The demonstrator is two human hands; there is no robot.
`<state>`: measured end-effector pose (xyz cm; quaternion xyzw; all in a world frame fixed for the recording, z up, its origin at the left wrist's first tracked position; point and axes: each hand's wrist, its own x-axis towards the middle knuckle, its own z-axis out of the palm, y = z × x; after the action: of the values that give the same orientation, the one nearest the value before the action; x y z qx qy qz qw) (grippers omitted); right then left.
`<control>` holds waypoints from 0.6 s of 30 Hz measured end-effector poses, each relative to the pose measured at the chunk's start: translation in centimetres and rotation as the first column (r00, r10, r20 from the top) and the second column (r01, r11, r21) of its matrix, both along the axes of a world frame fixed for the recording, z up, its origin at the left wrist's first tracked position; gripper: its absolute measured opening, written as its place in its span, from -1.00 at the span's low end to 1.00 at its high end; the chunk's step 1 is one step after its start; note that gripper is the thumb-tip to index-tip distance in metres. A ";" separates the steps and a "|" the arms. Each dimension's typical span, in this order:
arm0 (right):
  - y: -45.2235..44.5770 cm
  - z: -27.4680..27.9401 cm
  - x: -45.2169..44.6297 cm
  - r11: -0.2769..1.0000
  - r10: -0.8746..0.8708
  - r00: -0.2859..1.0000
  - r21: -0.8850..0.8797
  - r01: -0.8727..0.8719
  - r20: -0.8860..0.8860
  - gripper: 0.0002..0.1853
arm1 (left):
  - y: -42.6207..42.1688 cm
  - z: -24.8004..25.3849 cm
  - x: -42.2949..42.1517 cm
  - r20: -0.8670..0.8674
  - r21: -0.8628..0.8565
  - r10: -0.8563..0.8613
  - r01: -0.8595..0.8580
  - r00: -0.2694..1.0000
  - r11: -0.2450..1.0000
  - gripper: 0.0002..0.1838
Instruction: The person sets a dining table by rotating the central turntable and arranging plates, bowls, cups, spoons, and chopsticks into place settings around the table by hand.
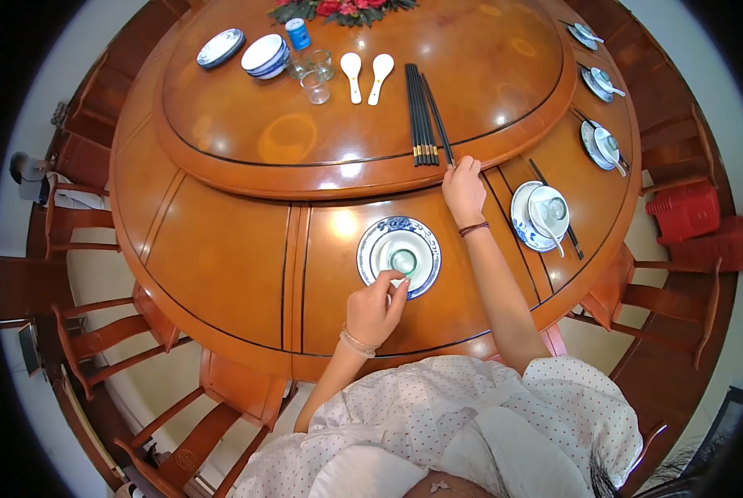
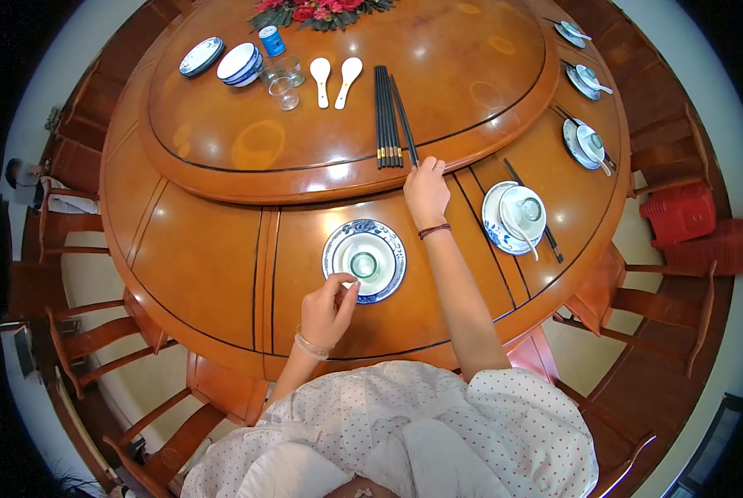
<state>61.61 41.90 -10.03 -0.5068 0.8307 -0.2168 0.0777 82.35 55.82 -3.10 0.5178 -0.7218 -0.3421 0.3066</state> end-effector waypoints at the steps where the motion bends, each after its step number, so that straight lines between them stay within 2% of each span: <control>1: 0.2 0.2 0.2 0.998 -0.028 1.000 0.048 0.028 0.004 -0.74 | 0.1 0.1 -0.3 -0.013 -0.006 -0.020 0.020 1.000 1.000 -0.87; 4: 0.2 -0.6 -0.4 0.998 -0.022 0.998 0.052 0.020 0.052 -0.74 | 0.8 0.1 -1.1 -0.028 -0.017 -0.052 0.052 0.998 0.999 -0.87; 5: -0.1 -2.6 -1.3 0.999 -0.022 0.998 0.047 0.020 0.050 -0.74 | 1.1 0.1 -1.3 -0.064 0.022 -0.064 0.066 0.996 0.998 -0.86; 7: -1.0 -7.5 -3.7 0.984 0.000 0.923 -0.165 0.068 0.384 -0.71 | 1.9 0.1 -1.6 -0.118 0.065 -0.093 0.101 0.989 0.993 -0.86; 8: -0.4 -6.6 -4.1 0.983 0.006 0.924 -0.171 0.065 0.383 -0.71 | 2.3 -0.1 -1.7 -0.119 0.059 -0.090 0.098 0.989 0.993 -0.86; 9: 0.7 -5.0 -4.4 1.000 0.001 0.782 -0.025 0.019 0.623 -0.72 | 2.8 -0.3 -1.9 -0.163 0.089 -0.103 0.119 0.981 0.989 -0.85; 10: 2.1 -3.6 -4.4 0.992 -0.047 0.583 0.106 -0.067 0.811 -0.73 | 3.1 -0.4 -2.0 -0.209 0.118 -0.114 0.141 0.971 0.983 -0.85; 12: 5.5 -2.1 -3.9 0.990 -0.087 0.398 0.124 -0.068 0.913 -0.75 | 3.7 -0.9 -2.3 -0.254 0.134 -0.123 0.161 0.959 0.978 -0.86; 14: 9.6 -2.7 -4.0 0.995 -0.003 0.170 0.020 -0.097 0.985 -0.78 | 4.4 -3.2 -2.6 -0.321 0.203 -0.145 0.218 0.936 0.955 -0.75; 15: 11.9 -2.2 -3.4 0.996 -0.046 0.173 0.058 -0.065 0.984 -0.79 | 4.8 -3.8 -2.8 -0.326 0.200 -0.143 0.216 0.934 0.956 -0.75; 17: 16.7 -1.5 -1.6 0.994 -0.090 0.184 0.099 -0.042 0.979 -0.80 | 5.4 -4.8 -3.2 -0.342 0.379 -0.131 0.264 0.931 0.887 -0.61; 18: 19.0 -1.6 -0.9 0.993 -0.094 0.193 0.106 -0.051 0.977 -0.80 | 5.8 -5.4 -3.5 -0.347 0.377 -0.131 0.266 0.929 0.887 -0.61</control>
<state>60.72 60.94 -11.60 -0.2364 0.6099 -0.4427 0.6134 78.83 61.60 -8.45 0.4329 -0.6241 -0.5955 0.2617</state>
